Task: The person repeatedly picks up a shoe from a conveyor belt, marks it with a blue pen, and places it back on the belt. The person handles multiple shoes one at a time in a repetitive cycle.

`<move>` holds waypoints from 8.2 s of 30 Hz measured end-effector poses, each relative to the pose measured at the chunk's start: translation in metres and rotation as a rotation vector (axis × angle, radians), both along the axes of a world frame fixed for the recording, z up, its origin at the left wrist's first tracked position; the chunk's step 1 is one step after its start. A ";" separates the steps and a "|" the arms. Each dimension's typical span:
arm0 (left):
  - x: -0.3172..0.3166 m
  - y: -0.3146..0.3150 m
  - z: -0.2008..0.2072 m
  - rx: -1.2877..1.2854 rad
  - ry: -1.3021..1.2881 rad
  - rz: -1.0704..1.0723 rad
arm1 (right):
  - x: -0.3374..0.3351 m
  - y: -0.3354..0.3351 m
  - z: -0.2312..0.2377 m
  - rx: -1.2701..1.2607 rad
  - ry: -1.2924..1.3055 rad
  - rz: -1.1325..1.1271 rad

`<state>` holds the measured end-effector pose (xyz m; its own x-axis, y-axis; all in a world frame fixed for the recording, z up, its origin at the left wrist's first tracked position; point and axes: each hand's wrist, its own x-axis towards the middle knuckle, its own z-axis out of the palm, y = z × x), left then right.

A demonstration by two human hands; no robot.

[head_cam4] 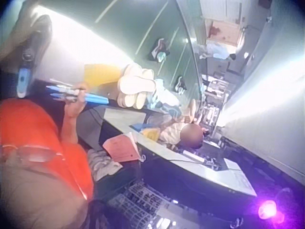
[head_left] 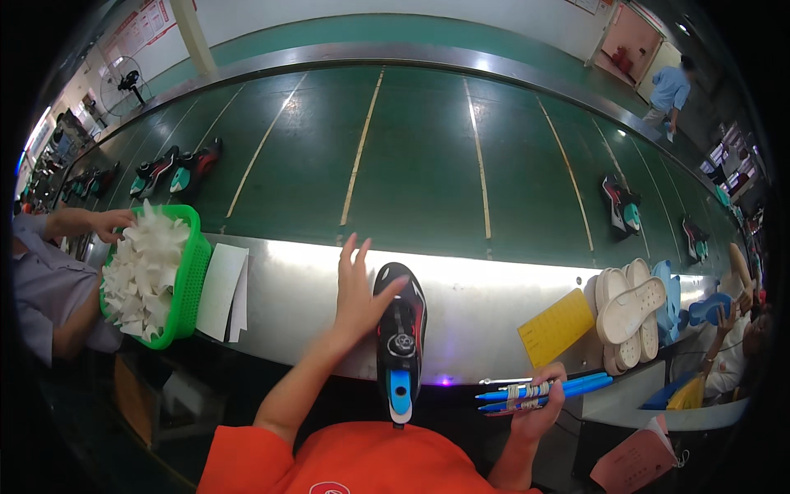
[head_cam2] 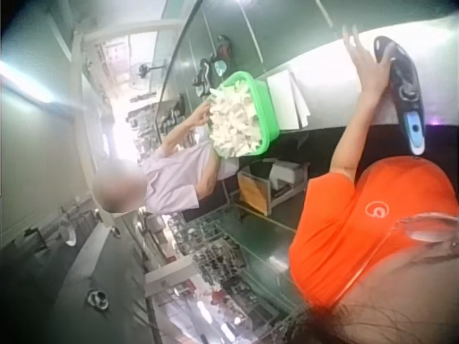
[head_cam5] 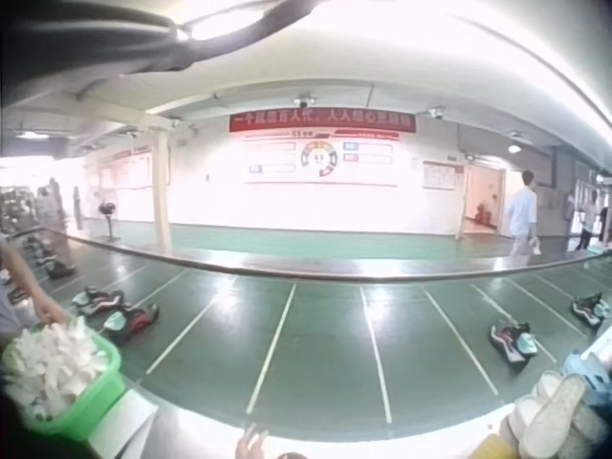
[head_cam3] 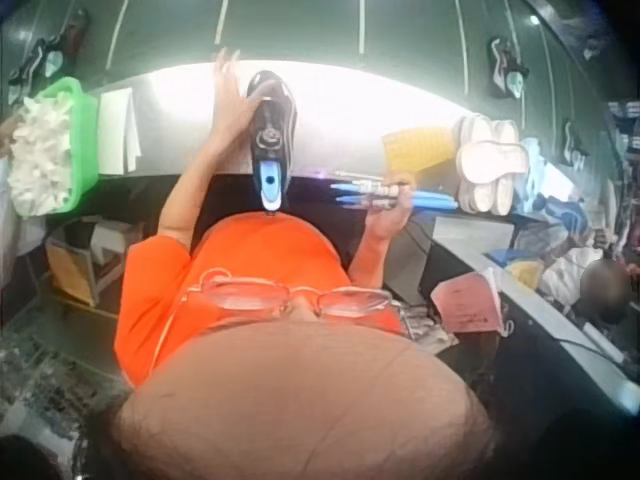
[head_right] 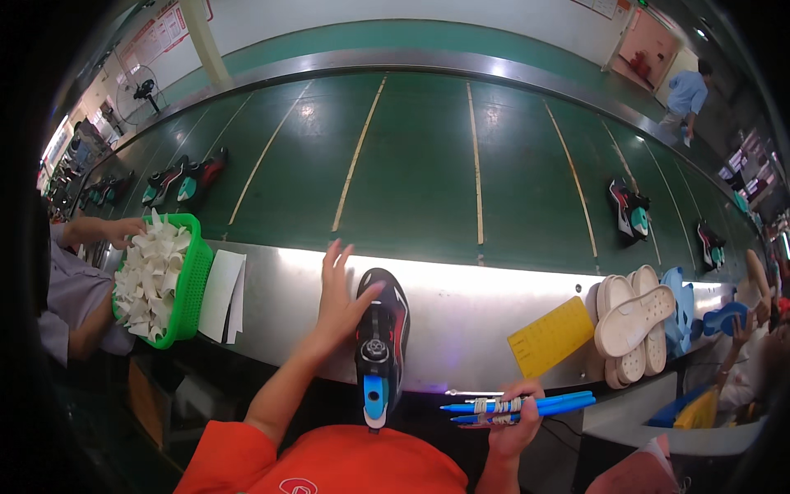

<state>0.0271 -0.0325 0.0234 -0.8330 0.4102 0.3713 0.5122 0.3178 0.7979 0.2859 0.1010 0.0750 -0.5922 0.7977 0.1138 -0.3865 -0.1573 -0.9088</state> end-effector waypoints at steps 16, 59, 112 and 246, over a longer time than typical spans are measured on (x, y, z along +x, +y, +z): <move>0.083 -0.067 0.030 0.118 0.617 -0.754 | -0.009 -0.008 0.034 0.049 0.089 0.036; 0.085 -0.048 0.129 0.196 0.109 -0.648 | -0.036 -0.045 0.097 0.632 0.176 0.053; 0.098 -0.053 0.008 0.059 0.730 -0.852 | -0.030 0.019 -0.014 0.340 -0.242 -0.176; -0.065 0.049 -0.007 -0.269 -0.398 -0.190 | -0.082 0.017 -0.089 -0.053 -0.114 -0.252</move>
<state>-0.0378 0.0164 0.0162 -0.7897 0.6056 -0.0984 0.2543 0.4691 0.8457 0.2041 0.1176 -0.0144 -0.3809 0.9246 0.0117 -0.3153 -0.1180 -0.9416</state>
